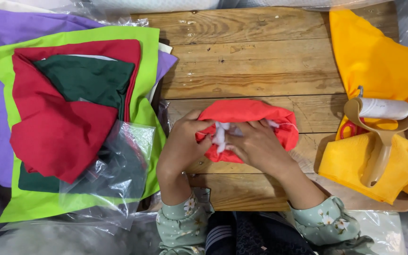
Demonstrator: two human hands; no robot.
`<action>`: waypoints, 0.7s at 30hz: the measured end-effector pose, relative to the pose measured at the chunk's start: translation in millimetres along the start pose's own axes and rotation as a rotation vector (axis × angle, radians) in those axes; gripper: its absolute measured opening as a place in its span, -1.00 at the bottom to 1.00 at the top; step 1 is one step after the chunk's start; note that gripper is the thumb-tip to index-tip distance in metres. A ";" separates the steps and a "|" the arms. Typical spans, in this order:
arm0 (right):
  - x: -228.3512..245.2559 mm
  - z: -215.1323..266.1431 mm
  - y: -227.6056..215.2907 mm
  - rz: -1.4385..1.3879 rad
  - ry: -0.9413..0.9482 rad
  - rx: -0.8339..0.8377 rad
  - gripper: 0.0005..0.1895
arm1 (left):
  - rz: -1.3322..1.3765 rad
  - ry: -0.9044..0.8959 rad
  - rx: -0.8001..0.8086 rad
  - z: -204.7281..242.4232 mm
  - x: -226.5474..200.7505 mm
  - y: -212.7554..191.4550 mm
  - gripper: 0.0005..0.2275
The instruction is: Stuffing a red fabric pillowcase with white polyester fiberfill on a wooden workbench.
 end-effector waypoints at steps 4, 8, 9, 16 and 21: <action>-25.6 -4.6 6.1 0.069 0.234 0.109 -0.73 | 0.195 0.079 0.016 8.0 -6.7 -11.6 -0.76; -6.4 -2.9 11.3 -0.032 0.048 0.108 -0.81 | 0.209 0.142 -0.107 -1.1 -30.4 -24.7 -0.65; 4.2 2.9 19.0 -0.112 -0.084 0.115 -0.83 | 0.181 0.158 -0.175 -2.6 -35.5 -30.7 -0.55; 2.6 -4.1 -73.9 -0.555 0.043 -0.162 -0.84 | -0.059 0.035 -0.281 1.5 -14.7 -43.1 -0.46; -13.5 6.7 -67.4 -0.180 0.131 -0.241 -0.82 | -0.313 0.288 -0.464 5.2 -60.5 -45.2 -0.83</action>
Point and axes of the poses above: each hand's wrist, its own z-axis away from the middle knuckle, its own y-axis out of the palm, x = y × z, the point moved 10 cm from there along -z, towards the middle knuckle
